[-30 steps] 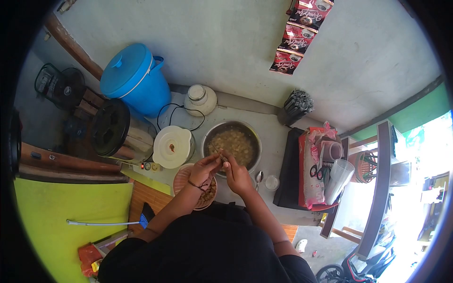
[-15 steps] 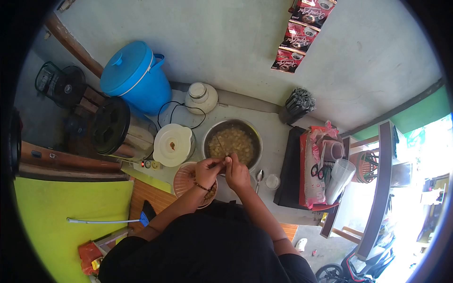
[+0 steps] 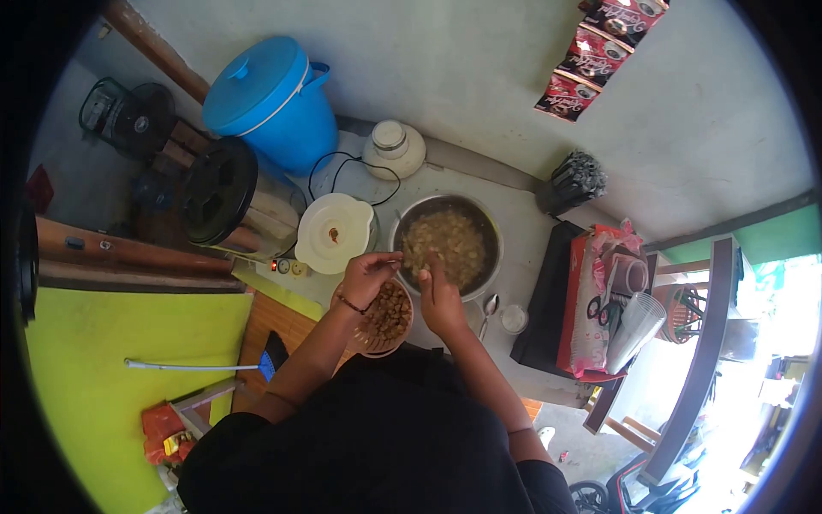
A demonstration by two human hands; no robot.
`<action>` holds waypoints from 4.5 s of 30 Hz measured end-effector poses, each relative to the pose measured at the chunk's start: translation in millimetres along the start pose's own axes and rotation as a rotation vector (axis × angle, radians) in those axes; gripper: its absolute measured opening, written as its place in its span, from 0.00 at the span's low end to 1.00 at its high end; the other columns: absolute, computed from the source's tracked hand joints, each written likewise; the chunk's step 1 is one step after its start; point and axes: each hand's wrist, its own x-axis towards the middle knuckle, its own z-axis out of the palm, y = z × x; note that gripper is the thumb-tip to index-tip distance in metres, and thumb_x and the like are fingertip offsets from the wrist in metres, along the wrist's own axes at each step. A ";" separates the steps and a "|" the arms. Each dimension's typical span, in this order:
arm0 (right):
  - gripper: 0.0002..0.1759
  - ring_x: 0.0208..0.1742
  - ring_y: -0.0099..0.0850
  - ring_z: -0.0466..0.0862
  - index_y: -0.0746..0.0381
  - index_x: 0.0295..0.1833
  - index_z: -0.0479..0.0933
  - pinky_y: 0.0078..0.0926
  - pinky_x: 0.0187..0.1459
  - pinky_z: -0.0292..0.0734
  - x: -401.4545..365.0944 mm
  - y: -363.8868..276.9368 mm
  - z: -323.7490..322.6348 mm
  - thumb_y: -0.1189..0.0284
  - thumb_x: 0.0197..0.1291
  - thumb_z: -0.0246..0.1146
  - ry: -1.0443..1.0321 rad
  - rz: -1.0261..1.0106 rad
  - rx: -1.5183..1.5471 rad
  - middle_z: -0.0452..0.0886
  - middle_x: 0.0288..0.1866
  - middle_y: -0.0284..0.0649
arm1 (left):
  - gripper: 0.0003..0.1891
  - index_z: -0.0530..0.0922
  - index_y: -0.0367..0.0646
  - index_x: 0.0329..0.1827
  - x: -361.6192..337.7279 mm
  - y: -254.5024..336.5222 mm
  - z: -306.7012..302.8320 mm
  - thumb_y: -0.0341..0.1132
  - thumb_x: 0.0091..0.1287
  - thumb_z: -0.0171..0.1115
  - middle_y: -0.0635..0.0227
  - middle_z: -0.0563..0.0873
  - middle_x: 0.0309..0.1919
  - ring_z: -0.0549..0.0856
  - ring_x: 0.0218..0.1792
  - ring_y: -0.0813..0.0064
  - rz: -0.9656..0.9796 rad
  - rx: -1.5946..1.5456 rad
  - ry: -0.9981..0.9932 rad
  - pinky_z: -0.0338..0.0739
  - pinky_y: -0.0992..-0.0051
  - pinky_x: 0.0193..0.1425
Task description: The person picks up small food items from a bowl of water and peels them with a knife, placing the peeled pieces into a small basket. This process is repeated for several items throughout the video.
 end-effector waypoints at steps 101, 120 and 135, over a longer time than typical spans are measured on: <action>0.26 0.39 0.59 0.81 0.61 0.72 0.58 0.48 0.39 0.74 4.4 -0.5 -20.1 0.62 0.73 0.45 0.043 0.074 -0.055 0.79 0.34 0.62 | 0.07 0.86 0.42 0.40 4.6 1.7 30.3 0.30 0.59 0.67 0.68 0.86 0.25 0.85 0.29 0.79 0.064 0.220 -0.030 0.77 0.80 0.31; 0.23 0.21 0.30 0.77 0.65 0.61 0.68 0.30 0.29 0.72 -22.5 31.3 17.0 0.59 0.73 0.45 -0.071 -0.078 0.028 0.74 0.19 0.40 | 0.12 0.80 0.47 0.46 -25.4 -110.0 5.8 0.35 0.59 0.58 0.60 0.86 0.38 0.85 0.39 0.60 -0.115 1.384 -0.512 0.77 0.62 0.47; 0.23 0.20 0.24 0.73 0.63 0.64 0.67 0.24 0.27 0.69 -31.3 14.6 -10.2 0.59 0.74 0.44 -0.175 -0.011 0.122 0.70 0.17 0.34 | 0.15 0.79 0.33 0.51 -45.0 -47.0 -10.0 0.31 0.64 0.65 0.65 0.86 0.39 0.85 0.38 0.78 -0.307 -0.304 -0.067 0.82 0.81 0.42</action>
